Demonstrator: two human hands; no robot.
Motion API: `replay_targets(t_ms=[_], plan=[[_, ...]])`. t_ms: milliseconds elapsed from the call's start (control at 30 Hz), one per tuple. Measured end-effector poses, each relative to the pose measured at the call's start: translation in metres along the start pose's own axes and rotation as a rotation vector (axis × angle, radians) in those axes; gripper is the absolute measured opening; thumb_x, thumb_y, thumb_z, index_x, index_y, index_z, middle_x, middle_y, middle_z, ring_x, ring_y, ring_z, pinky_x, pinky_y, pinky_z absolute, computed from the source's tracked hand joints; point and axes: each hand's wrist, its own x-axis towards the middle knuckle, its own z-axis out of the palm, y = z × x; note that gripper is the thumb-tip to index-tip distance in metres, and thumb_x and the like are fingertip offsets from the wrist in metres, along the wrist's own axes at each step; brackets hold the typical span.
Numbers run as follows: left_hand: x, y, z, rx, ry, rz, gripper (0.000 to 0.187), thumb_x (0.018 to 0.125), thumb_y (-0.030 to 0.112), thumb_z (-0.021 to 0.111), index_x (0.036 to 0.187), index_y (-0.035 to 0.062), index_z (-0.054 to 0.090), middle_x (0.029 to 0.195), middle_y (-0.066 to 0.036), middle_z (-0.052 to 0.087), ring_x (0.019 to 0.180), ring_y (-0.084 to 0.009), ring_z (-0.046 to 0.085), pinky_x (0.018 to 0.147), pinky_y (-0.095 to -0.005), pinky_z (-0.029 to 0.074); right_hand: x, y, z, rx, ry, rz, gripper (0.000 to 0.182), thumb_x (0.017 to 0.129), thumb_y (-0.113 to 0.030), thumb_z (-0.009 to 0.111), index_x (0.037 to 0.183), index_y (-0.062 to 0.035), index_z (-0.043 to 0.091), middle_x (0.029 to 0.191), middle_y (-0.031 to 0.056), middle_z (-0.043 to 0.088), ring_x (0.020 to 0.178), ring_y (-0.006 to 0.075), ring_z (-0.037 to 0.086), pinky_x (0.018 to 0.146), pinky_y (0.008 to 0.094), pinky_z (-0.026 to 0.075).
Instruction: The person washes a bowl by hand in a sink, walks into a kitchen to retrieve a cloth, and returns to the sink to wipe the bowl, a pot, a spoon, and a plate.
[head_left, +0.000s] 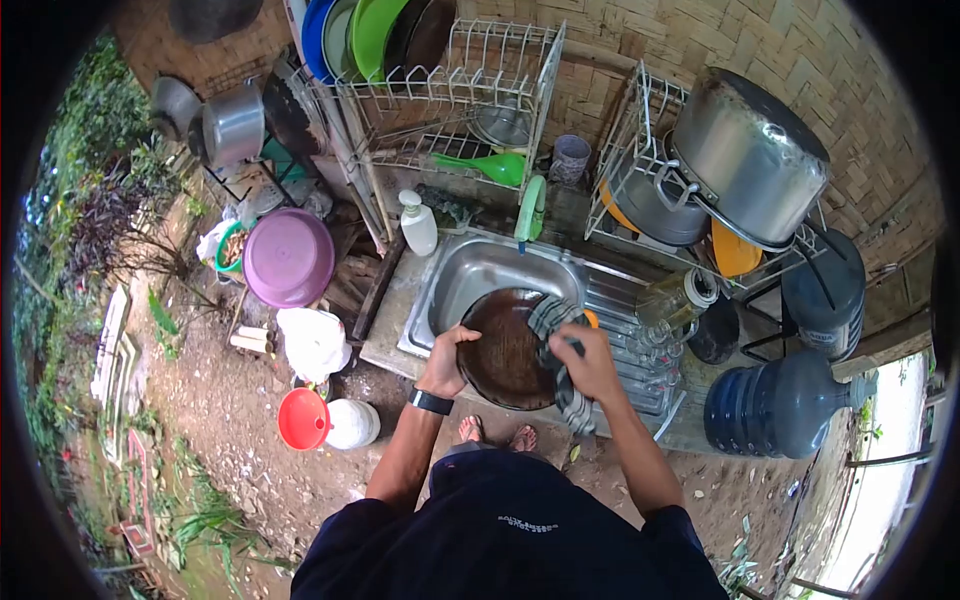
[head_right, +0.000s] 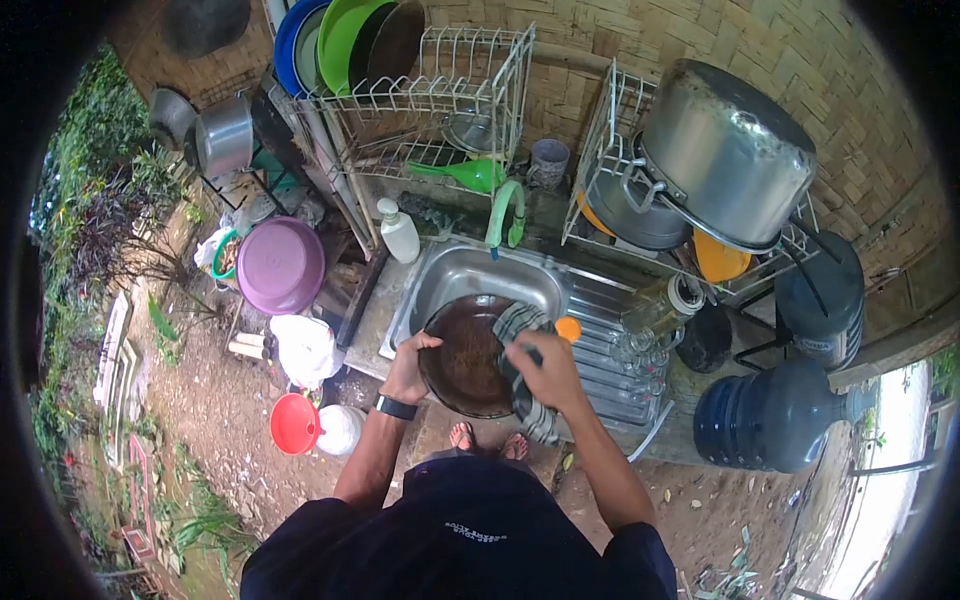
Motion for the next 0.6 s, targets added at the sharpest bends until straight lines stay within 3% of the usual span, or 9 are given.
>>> replay_targets(t_ms=[33,133,200,267,300,400,433,533,600], plan=[[0.001,-0.008,0.004,-0.007,-0.096,0.052,0.034,0.090,0.011,0.051,0.123,0.0042,0.053,0.116,-0.011,0.062,0.100,-0.0224,0.062,0.090,-0.0373,0.050,0.006,-0.005,-0.003,-0.072,-0.033,0.276,0.023,0.085,-0.018,0.057,0.086,0.0038,0.064,0.086,0.0218,0.064,0.081,0.0379,0.062,0.072,0.0412,0.046],[-0.005,-0.028,0.041,-0.099,0.013,0.133,0.032,0.097,0.019,0.048,0.126,0.0050,0.051,0.114,-0.009,0.061,0.099,-0.0205,0.061,0.091,-0.0359,0.049,0.025,0.004,0.029,-0.242,0.254,0.266,0.039,0.088,-0.017,0.054,0.121,0.0041,0.054,0.127,0.0272,0.051,0.115,0.0424,0.051,0.094,0.0431,0.041],[-0.004,-0.035,0.053,-0.050,0.093,0.264,0.033,0.100,0.028,0.043,0.126,0.0075,0.050,0.119,-0.009,0.060,0.109,-0.0222,0.057,0.095,-0.0377,0.047,0.014,0.013,0.070,-0.461,0.065,-0.046,0.056,0.090,-0.017,0.052,0.140,0.0008,0.034,0.148,0.0265,0.026,0.134,0.0449,0.030,0.110,0.0433,0.027],[0.004,-0.040,0.046,-0.044,0.167,0.367,0.034,0.101,0.029,0.043,0.128,0.0090,0.049,0.119,-0.009,0.059,0.110,-0.0217,0.056,0.095,-0.0373,0.046,-0.005,-0.007,0.084,-0.125,-0.097,-0.113,0.056,0.088,-0.016,0.053,0.139,0.0008,0.037,0.146,0.0263,0.030,0.135,0.0446,0.029,0.114,0.0451,0.022],[0.009,-0.036,0.032,-0.090,0.106,0.401,0.038,0.101,0.034,0.043,0.127,0.0078,0.048,0.118,-0.009,0.059,0.107,-0.0224,0.058,0.094,-0.0373,0.047,-0.015,-0.002,0.079,-0.031,-0.213,-0.098,0.059,0.085,-0.013,0.055,0.141,-0.0070,0.039,0.146,0.0248,0.031,0.137,0.0430,0.027,0.113,0.0491,0.022],[-0.009,-0.014,0.036,-0.052,0.108,0.395,0.043,0.102,0.035,0.041,0.130,0.0028,0.046,0.120,-0.010,0.059,0.105,-0.0213,0.059,0.092,-0.0360,0.048,-0.028,0.004,0.033,-0.457,-0.476,-0.258,0.062,0.083,-0.011,0.058,0.142,-0.0176,0.040,0.146,0.0235,0.033,0.138,0.0402,0.027,0.111,0.0522,0.023],[-0.009,-0.014,0.036,-0.022,0.094,0.374,0.043,0.101,0.035,0.041,0.130,0.0032,0.047,0.122,-0.010,0.058,0.108,-0.0216,0.059,0.093,-0.0364,0.047,-0.023,0.005,0.021,-0.636,-0.397,-0.265,0.063,0.083,-0.012,0.059,0.142,-0.0250,0.041,0.147,0.0230,0.031,0.137,0.0412,0.027,0.111,0.0524,0.025],[-0.012,-0.021,0.041,0.102,0.055,0.348,0.044,0.101,0.036,0.040,0.130,0.0042,0.048,0.129,-0.010,0.055,0.115,-0.0210,0.055,0.098,-0.0360,0.044,0.013,0.005,0.022,-0.665,-0.111,-0.124,0.063,0.083,-0.014,0.060,0.143,-0.0211,0.039,0.149,0.0231,0.027,0.136,0.0442,0.026,0.111,0.0523,0.023],[-0.006,-0.026,0.047,0.108,0.074,0.370,0.045,0.102,0.035,0.041,0.131,0.0017,0.047,0.124,-0.010,0.057,0.112,-0.0192,0.055,0.097,-0.0325,0.044,0.027,0.002,0.047,-0.637,-0.053,-0.180,0.067,0.084,-0.010,0.057,0.146,-0.0085,0.030,0.149,0.0251,0.024,0.136,0.0468,0.025,0.112,0.0516,0.023]])
